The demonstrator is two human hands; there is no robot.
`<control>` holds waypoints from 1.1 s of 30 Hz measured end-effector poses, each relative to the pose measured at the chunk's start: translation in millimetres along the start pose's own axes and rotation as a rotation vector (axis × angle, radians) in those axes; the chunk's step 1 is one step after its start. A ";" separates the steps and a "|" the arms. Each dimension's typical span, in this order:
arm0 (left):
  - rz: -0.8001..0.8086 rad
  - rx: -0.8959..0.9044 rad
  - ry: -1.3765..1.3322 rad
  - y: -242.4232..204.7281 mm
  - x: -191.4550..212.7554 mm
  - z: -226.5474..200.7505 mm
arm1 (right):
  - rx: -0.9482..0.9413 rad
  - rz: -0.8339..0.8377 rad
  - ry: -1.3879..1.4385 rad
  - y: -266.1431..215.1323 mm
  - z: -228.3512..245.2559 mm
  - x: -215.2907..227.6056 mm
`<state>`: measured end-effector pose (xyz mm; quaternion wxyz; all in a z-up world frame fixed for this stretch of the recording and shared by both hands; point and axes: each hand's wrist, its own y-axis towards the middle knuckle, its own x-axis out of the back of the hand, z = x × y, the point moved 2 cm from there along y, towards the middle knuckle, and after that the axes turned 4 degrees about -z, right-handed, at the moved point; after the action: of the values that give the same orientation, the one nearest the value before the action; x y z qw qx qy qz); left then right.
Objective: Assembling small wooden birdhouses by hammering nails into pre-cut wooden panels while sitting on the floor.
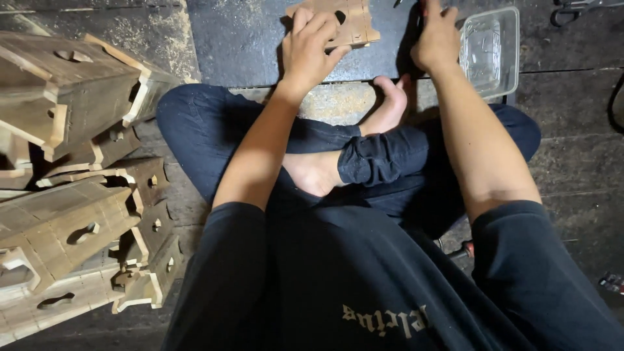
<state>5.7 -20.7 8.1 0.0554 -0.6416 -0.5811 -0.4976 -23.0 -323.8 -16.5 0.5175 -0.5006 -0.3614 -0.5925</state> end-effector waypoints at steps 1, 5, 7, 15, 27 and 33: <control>-0.014 -0.005 -0.009 1.8 0.2 0.6 | -0.001 0.000 0.022 5.2 -6.8 -3.2; 0.021 0.025 0.009 -0.6 -6.9 4.6 | 0.053 -0.112 0.128 4.6 10.5 23.9; 0.027 0.026 -0.001 1.5 -2.7 3.9 | 0.037 -0.192 0.260 6.9 5.0 26.8; 0.042 0.013 0.012 0.9 -8.6 7.5 | 0.097 -0.151 0.723 -37.1 41.9 88.8; 0.040 -0.012 -0.002 4.2 -6.6 10.1 | 0.247 -0.260 0.731 -75.5 104.3 92.5; 0.068 0.021 -0.027 3.9 -6.2 9.0 | 0.261 -0.173 0.899 -83.3 119.2 108.5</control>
<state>15.0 -20.3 1.3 0.0709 -0.6670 -0.5648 -0.4807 -74.2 -221.3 124.2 0.6298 -0.0932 -0.2134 -0.7410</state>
